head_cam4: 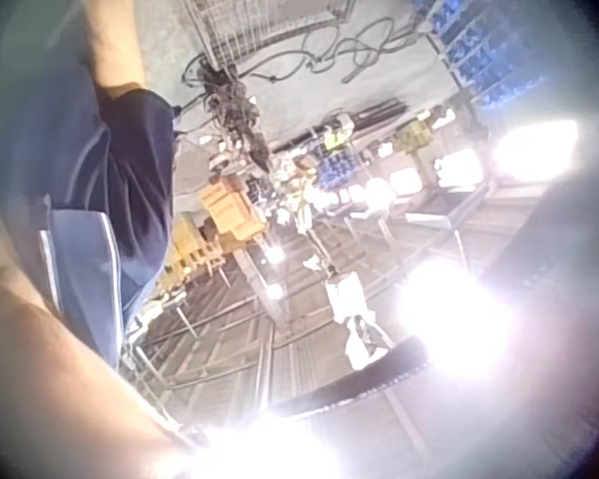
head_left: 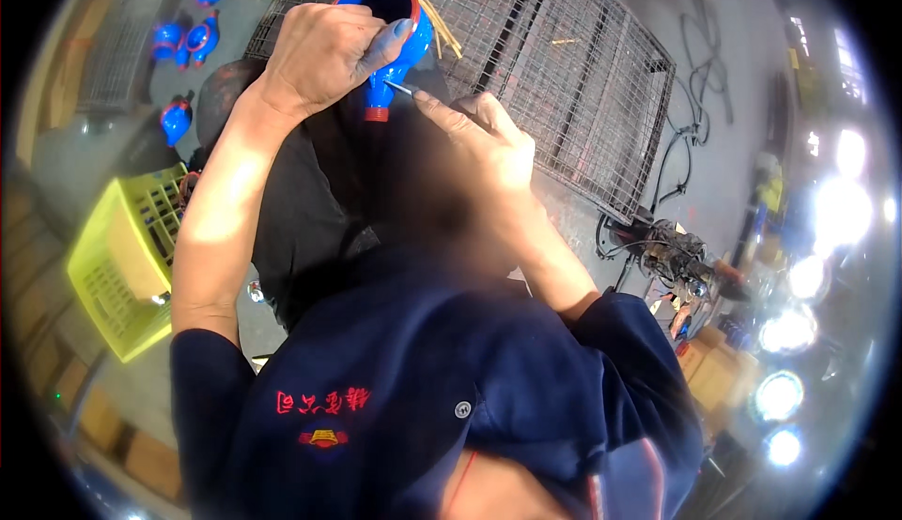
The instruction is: The person holds a blue plastic housing by hand and uses a small file to smooth edges and small openings. The person picks up multiple identical housings one at a time and repeats the filing action on each.
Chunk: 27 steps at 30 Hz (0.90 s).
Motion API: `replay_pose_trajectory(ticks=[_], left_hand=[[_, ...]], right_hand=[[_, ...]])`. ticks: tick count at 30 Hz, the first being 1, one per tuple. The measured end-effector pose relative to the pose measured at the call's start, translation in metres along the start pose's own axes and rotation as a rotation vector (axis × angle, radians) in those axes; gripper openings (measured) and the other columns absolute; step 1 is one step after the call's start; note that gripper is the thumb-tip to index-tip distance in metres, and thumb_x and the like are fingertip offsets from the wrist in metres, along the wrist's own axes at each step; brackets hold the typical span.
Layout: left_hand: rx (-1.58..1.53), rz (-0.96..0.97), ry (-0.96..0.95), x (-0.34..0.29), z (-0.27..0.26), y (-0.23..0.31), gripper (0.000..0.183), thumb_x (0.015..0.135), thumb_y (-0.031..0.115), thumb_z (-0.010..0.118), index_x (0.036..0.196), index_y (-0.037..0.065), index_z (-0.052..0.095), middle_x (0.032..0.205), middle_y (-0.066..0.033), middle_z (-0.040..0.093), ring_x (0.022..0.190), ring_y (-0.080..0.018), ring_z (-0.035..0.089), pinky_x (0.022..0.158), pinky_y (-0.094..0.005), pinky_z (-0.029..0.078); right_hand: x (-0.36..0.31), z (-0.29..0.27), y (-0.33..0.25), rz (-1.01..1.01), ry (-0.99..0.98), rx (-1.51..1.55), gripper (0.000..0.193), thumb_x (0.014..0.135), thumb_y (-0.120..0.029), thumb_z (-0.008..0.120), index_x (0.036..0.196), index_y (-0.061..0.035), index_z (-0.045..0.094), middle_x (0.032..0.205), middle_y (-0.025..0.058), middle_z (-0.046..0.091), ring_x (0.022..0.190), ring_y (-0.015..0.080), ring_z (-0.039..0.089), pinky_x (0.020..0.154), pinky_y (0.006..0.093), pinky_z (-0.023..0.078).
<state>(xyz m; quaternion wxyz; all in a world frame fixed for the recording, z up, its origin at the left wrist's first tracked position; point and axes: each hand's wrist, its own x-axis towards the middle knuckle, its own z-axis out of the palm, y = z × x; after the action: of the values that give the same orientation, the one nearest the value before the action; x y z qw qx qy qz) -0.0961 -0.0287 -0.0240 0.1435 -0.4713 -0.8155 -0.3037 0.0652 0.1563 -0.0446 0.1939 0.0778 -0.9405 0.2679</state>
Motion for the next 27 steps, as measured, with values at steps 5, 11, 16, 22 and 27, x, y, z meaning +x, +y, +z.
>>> replay_pose_trajectory(ticks=[5, 11, 16, 22, 27], left_hand=[[0.039, -0.034, 0.003, 0.003, 0.004, 0.008, 0.044, 0.097, 0.032, 0.059, 0.061, 0.006, 0.061, 0.061, -0.0102, 0.059, 0.058, -0.031, 0.06, 0.05, -0.0386, 0.047], [0.054, -0.009, 0.051, 0.004, 0.005, 0.014, 0.044, 0.097, 0.029, 0.058, 0.059, 0.007, 0.06, 0.059, -0.0094, 0.058, 0.056, -0.0296, 0.059, 0.049, -0.0383, 0.046], [0.031, 0.055, 0.099, 0.001, 0.007, 0.015, 0.032, 0.094, 0.019, 0.063, 0.067, 0.002, 0.061, 0.058, -0.0107, 0.052, 0.052, -0.0303, 0.054, 0.048, -0.0391, 0.04], [0.016, -0.046, 0.087, -0.003, 0.011, 0.015, 0.043, 0.096, 0.028, 0.06, 0.058, 0.007, 0.059, 0.057, -0.009, 0.056, 0.053, -0.0289, 0.057, 0.048, -0.0382, 0.044], [-0.022, 0.006, 0.034, -0.002, 0.005, 0.013, 0.031, 0.094, 0.016, 0.061, 0.068, 0.001, 0.06, 0.06, -0.0105, 0.053, 0.053, -0.0304, 0.053, 0.049, -0.0392, 0.039]], right_hand=[[-0.014, 0.005, 0.002, 0.105, -0.004, 0.01, 0.058, 0.073, 0.005, 0.064, 0.12, -0.0273, 0.071, 0.089, 0.0051, 0.059, 0.053, 0.0208, 0.059, 0.049, 0.0318, 0.055], [0.0, 0.004, -0.004, 0.085, 0.062, 0.014, 0.059, 0.072, 0.006, 0.065, 0.12, -0.0277, 0.071, 0.09, 0.0053, 0.059, 0.054, 0.0216, 0.059, 0.05, 0.0326, 0.055], [-0.007, 0.005, -0.006, 0.124, 0.019, 0.037, 0.059, 0.072, 0.006, 0.066, 0.121, -0.0273, 0.071, 0.088, 0.0047, 0.059, 0.058, 0.0207, 0.062, 0.051, 0.0321, 0.056], [-0.008, 0.007, -0.008, 0.09, 0.069, 0.024, 0.059, 0.073, 0.005, 0.064, 0.121, -0.0271, 0.071, 0.086, 0.0047, 0.057, 0.055, 0.021, 0.059, 0.049, 0.0322, 0.054], [-0.011, 0.012, -0.004, 0.055, 0.095, 0.012, 0.056, 0.073, 0.004, 0.065, 0.12, -0.0257, 0.072, 0.082, 0.0043, 0.055, 0.055, 0.0208, 0.059, 0.048, 0.0321, 0.054]])
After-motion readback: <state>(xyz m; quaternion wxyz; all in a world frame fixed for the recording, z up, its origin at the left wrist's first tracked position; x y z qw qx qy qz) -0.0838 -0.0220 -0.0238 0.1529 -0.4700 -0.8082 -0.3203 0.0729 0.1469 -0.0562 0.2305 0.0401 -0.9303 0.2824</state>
